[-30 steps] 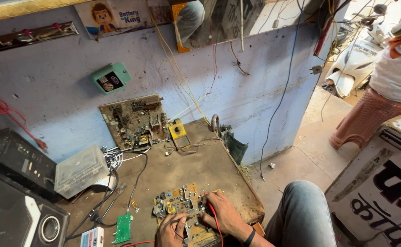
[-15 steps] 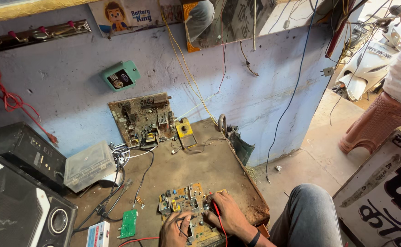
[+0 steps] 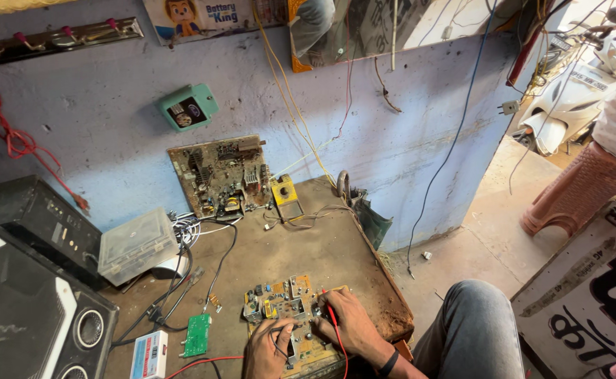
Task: The person uses a multimeter to test points on a circuit board. They hold the board with one hand and probe various components with the multimeter leads in the other hand.
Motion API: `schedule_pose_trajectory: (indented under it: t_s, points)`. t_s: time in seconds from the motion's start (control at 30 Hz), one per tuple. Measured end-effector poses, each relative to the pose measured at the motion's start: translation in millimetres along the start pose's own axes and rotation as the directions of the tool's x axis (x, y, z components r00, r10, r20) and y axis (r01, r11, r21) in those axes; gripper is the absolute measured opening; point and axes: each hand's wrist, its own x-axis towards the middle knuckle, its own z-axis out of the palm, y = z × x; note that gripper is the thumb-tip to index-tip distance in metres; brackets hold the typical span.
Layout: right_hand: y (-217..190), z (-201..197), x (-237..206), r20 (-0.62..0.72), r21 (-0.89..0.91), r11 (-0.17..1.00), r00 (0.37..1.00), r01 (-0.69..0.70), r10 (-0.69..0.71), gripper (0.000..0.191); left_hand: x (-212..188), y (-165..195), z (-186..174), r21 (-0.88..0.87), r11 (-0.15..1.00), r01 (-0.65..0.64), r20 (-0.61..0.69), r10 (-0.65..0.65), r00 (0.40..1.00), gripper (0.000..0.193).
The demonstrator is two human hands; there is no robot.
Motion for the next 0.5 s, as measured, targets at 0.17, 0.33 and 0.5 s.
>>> schedule_pose_trajectory:
  t_s: [0.17,0.33,0.5]
  points:
    - [0.8,-0.4,0.1,-0.033,-0.001,0.999,0.999,0.039,-0.039,0.034,1.6,0.7,0.9,-0.083,0.996,0.023,-0.004,-0.024,1.000,0.041]
    - [0.9,-1.9,-0.2,-0.031,-0.006,1.000,0.999,0.024,-0.024,0.034,1.5,1.0,2.3,0.013,0.997,-0.072,-0.037,0.072,0.997,0.040]
    - [-0.7,-5.0,-1.3,-0.006,0.023,1.000,1.000,0.004,-0.004,0.034,3.1,-0.6,3.9,-0.054,0.998,-0.038,-0.019,0.037,0.999,0.035]
